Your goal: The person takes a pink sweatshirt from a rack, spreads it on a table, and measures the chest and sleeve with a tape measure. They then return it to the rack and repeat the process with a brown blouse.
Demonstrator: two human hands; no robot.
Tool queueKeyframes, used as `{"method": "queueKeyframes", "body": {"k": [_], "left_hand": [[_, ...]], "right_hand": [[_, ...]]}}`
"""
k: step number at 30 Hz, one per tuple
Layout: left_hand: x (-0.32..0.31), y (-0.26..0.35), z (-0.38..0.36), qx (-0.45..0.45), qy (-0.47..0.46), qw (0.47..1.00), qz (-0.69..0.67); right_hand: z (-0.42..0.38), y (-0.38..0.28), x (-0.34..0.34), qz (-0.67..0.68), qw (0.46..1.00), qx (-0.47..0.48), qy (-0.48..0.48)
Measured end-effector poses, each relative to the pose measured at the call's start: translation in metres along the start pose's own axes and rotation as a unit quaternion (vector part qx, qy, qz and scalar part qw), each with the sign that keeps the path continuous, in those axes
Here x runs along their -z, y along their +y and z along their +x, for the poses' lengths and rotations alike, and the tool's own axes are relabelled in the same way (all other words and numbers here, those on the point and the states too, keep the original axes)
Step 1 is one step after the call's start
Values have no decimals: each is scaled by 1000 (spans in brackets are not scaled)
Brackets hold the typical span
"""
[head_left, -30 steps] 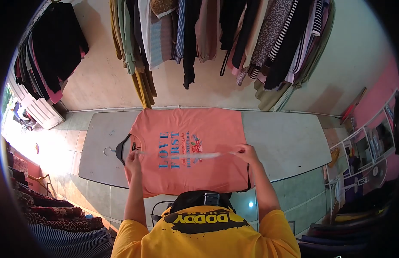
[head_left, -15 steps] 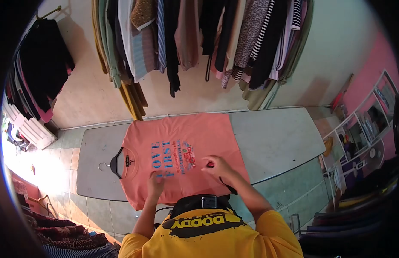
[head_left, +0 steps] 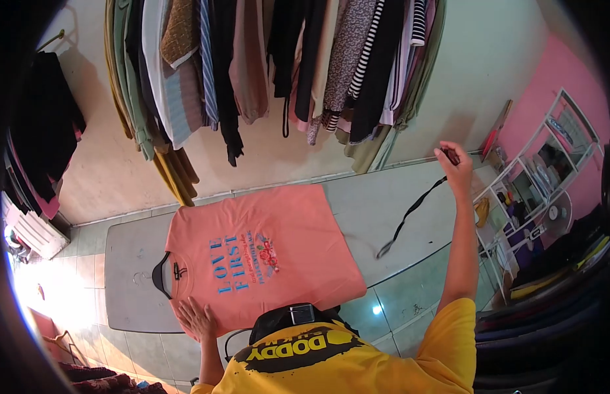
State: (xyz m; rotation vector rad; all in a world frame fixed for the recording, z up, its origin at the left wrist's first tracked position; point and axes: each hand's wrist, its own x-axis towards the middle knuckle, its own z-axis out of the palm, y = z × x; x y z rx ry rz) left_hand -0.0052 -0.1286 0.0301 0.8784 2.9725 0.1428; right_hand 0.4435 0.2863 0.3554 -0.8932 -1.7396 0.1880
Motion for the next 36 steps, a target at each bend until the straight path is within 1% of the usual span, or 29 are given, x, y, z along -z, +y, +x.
{"method": "queueKeyframes", "body": {"k": [2, 4, 5, 7, 8, 9, 10, 11, 12, 13, 14, 16, 17, 18, 19, 20, 21, 23, 24, 25, 26, 27, 29, 30, 32, 33, 35, 36], "left_hand": [[0, 1, 0, -2, 1, 1000, 0], [1, 0, 1, 2, 0, 1000, 3], [2, 1, 1, 2, 2, 1000, 2], [3, 0, 1, 16, -20, 1000, -11], [-11, -8, 4, 17, -17, 1000, -12], [-35, -23, 10, -4, 84, 995, -59], [-47, -31, 14, -24, 185, 977, -105], [-34, -25, 14, -19, 190, 976, -104], [-21, -19, 13, 79, 197, 971, -110], [-11, -15, 11, 178, 203, 956, -116], [-12, -21, 14, 191, 208, 952, -116], [-19, -40, 25, 275, 63, 942, -182], [-19, -44, 29, 288, 69, 938, -182], [-15, -47, 34, 293, 26, 935, -200], [-11, -50, 38, 298, -17, 929, -217], [-5, -46, 38, 297, 14, 915, -274], [-2, -45, 35, 294, 47, 896, -328], [-23, -55, 43, 245, 129, 899, -340], [-29, -58, 43, 256, 137, 896, -335], [-34, -57, 45, 282, 191, 868, -361], [-25, -51, 45, 304, 245, 836, -386], [-13, -48, 40, 309, 252, 833, -384], [44, -40, 27, 245, 236, 864, -371], [61, -45, 28, 247, 243, 861, -372], [91, -59, 33, 166, 356, 873, -287], [106, -70, 38, 134, 382, 876, -263], [143, -90, 50, 65, 428, 873, -225], [166, -97, 57, 27, 449, 868, -210]], "right_hand": [[3, 0, 4, -2, 1000, -6, 0], [-3, 13, 3, -81, 997, -9, -14], [-8, 23, 0, -80, 997, -8, -12], [-28, 53, -12, -95, 993, -62, -36], [-41, 69, -20, -102, 991, -72, -45], [-58, 88, -28, -107, 989, -81, -55], [-78, 107, -38, -127, 985, -91, -77], [-101, 125, -48, -145, 979, -100, -99], [-125, 142, -58, -176, 970, -98, -137], [-149, 150, -67, -164, 961, -133, -177], [-171, 159, -77, -178, 952, -134, -211], [-228, 195, -98, -219, 925, -151, -271], [-249, 191, -102, -259, 915, -140, -274], [-267, 183, -106, -298, 904, -128, -277], [-281, 173, -108, -329, 881, -168, -294], [-288, 159, -108, -359, 855, -207, -312], [-291, 153, -110, -349, 858, -197, -320], [-290, 149, -113, -396, 822, -240, -331], [-287, 145, -113, -388, 826, -232, -338], [-283, 142, -112, -391, 813, -246, -354], [-279, 142, -112, -394, 801, -261, -368], [-279, 148, -113, -388, 804, -255, -371], [-280, 157, -115, -412, 782, -256, -390], [-276, 151, -118, -407, 787, -252, -389], [-266, 136, -121, -409, 796, -249, -371], [-259, 131, -127, -406, 799, -244, -370], [-238, 118, -144, -369, 857, -175, -315], [-228, 115, -158, -326, 898, -110, -273]]}}
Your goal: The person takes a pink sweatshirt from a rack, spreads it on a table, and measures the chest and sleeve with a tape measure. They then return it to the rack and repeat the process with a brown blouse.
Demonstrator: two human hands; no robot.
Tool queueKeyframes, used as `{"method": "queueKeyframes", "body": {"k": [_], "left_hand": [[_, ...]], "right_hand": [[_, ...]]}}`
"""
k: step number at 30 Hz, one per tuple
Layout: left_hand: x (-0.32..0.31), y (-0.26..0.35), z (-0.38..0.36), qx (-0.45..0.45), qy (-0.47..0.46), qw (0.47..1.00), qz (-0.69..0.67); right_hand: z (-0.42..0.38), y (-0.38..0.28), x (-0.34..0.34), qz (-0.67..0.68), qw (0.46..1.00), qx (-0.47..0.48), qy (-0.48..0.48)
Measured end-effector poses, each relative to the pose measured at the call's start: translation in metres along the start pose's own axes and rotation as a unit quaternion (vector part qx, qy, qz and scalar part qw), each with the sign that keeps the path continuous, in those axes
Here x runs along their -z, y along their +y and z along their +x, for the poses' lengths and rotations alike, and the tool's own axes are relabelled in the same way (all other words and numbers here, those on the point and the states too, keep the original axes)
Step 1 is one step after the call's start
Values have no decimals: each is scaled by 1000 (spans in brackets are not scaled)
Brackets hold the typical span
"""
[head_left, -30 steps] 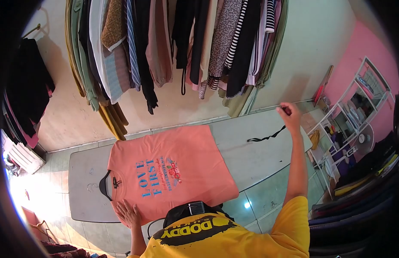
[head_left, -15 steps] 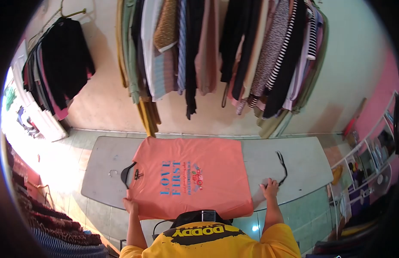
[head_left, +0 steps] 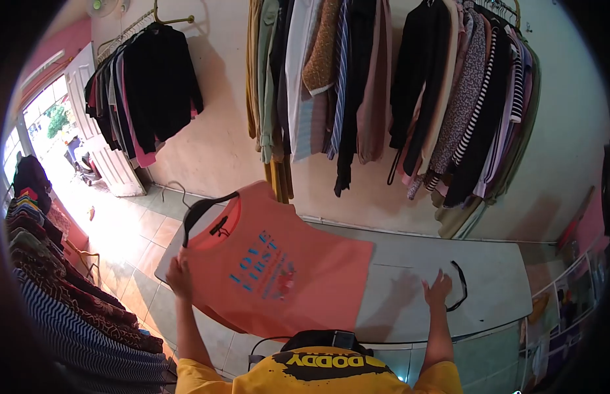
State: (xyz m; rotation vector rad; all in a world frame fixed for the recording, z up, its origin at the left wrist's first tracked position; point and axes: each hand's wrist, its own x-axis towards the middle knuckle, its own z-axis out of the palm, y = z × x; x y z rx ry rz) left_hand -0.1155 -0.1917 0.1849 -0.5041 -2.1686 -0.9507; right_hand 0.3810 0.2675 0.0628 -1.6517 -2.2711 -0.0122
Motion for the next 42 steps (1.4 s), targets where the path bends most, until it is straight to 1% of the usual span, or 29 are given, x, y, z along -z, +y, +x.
{"method": "queueKeyframes", "body": {"k": [1, 2, 3, 5, 7, 9, 10, 12, 14, 15, 17, 19, 21, 22, 24, 25, 26, 27, 28, 30, 31, 32, 33, 34, 35, 36, 37, 39, 42], "left_hand": [[7, 0, 22, -38, 2, 999, -31], [14, 5, 43, -77, 2, 995, -62], [21, 18, 61, -76, -13, 994, -73], [31, 45, 92, -82, -28, 992, -88], [34, 67, 115, -185, -36, 974, -129], [38, 91, 130, -228, -38, 960, -159], [38, 102, 137, -263, -42, 946, -184], [38, 118, 144, -273, -53, 939, -202], [40, 138, 147, -322, -69, 914, -239], [40, 145, 147, -315, -76, 912, -253], [40, 155, 147, -311, -82, 903, -285], [33, 157, 147, -314, -98, 892, -311], [20, 163, 145, -307, -117, 881, -341], [13, 169, 143, -299, -143, 871, -364], [-1, 188, 138, -276, -160, 862, -394], [-8, 201, 138, -287, -149, 857, -402], [-16, 212, 135, -298, -138, 851, -410], [-29, 221, 131, -279, -143, 845, -434], [-44, 231, 126, -260, -148, 838, -457], [-72, 256, 107, -220, -125, 805, -536], [-86, 260, 95, -212, -127, 819, -518], [-83, 268, 80, -159, -154, 835, -504], [-110, 270, 62, -132, -123, 801, -570], [-118, 265, 43, -98, -197, 795, -564], [-111, 269, 25, -28, -293, 751, -591], [-158, 249, -11, 40, -366, 692, -621], [-172, 236, -38, 55, -455, 707, -538], [-185, 225, -70, 54, -488, 690, -532], [-198, 207, -149, 45, -583, 644, -493]], "right_hand": [[16, -14, 2, 39, 995, 59, 66], [31, -40, 24, 95, 988, 99, 75], [43, -75, 55, 149, 976, 136, 84], [55, -138, 109, 209, 937, 228, 161], [62, -189, 155, 282, 895, 294, 183], [63, -229, 191, 308, 855, 369, 192], [61, -244, 204, 315, 841, 399, 185], [55, -266, 226, 326, 814, 456, 153], [44, -276, 242, 350, 780, 493, 162], [41, -272, 246, 343, 781, 492, 173], [34, -263, 250, 364, 780, 508, 34], [13, -243, 265, 368, 797, 479, 16], [-4, -223, 281, 390, 811, 421, -115], [-13, -217, 286, 386, 813, 422, -111], [-28, -206, 295, 472, 762, 432, -101], [-33, -198, 302, 468, 765, 431, -101], [-37, -189, 310, 474, 787, 382, -103], [-41, -183, 317, 478, 806, 332, -104], [-46, -180, 325, 474, 810, 330, -104], [-53, -177, 341, 493, 821, 287, 0], [-54, -171, 347, 489, 824, 286, 2], [-54, -164, 354, 497, 829, 253, 25], [-55, -159, 361, 505, 833, 221, 49], [-57, -156, 370, 501, 835, 221, 52], [-58, -156, 381, 524, 828, 183, 81], [-58, -156, 392, 546, 817, 146, 110], [-57, -157, 401, 542, 820, 147, 112], [-53, -159, 417, 492, 840, 152, 168], [-41, -165, 431, 434, 868, 153, 187]]}}
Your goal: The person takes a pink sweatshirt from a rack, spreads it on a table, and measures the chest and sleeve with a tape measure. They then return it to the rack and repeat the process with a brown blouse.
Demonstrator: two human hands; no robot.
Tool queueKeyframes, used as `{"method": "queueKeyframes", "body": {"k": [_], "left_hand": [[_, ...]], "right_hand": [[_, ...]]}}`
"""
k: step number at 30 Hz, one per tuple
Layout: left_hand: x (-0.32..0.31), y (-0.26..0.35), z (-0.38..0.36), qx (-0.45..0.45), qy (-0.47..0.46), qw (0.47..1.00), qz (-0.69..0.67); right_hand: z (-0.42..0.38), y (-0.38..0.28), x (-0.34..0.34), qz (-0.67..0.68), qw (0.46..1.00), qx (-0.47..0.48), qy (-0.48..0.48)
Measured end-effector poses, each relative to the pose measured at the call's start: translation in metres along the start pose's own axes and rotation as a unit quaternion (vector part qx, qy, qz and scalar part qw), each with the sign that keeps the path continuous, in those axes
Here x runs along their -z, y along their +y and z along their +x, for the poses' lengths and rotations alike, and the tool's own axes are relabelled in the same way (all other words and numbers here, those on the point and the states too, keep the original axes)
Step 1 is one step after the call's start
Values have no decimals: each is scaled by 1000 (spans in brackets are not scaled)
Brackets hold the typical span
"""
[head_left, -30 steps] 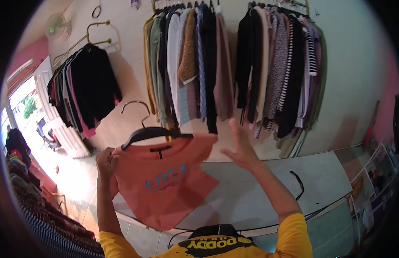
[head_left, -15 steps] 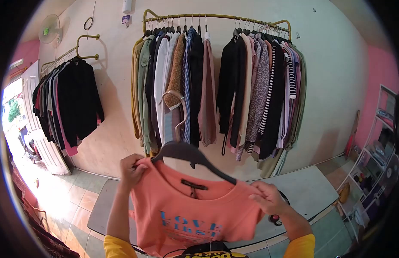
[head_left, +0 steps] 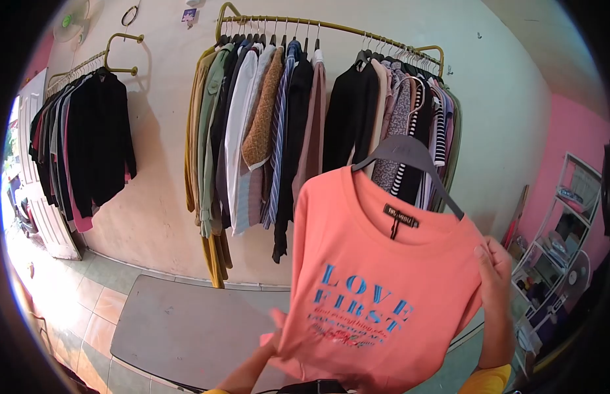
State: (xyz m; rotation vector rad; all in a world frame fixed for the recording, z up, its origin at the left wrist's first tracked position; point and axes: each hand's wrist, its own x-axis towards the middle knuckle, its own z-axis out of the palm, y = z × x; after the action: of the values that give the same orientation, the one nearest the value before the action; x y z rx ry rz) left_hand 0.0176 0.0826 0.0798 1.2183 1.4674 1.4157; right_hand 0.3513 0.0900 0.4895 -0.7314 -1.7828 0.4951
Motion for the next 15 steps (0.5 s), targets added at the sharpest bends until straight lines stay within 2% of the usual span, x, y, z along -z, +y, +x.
{"method": "queueKeyframes", "body": {"k": [4, 5, 7, 11, 14, 15], "left_hand": [[-20, -70, -24, 83, -118, 989, 16], [-20, -60, -33, -21, -99, 995, 5], [-4, -56, -48, -6, 24, 983, 180], [29, -77, -81, 8, 256, 909, 328], [38, -58, -102, -15, 274, 890, 363], [40, -45, -103, -17, 246, 899, 363]], "right_hand": [[23, -7, -21, -8, 1000, 6, 29], [30, -3, -23, -7, 1000, 4, 31], [43, 5, -28, -9, 999, 5, 30], [72, 19, -44, -10, 999, 10, 39], [102, 23, -68, 9, 999, 18, 48], [114, 26, -77, 27, 998, 25, 53]]}}
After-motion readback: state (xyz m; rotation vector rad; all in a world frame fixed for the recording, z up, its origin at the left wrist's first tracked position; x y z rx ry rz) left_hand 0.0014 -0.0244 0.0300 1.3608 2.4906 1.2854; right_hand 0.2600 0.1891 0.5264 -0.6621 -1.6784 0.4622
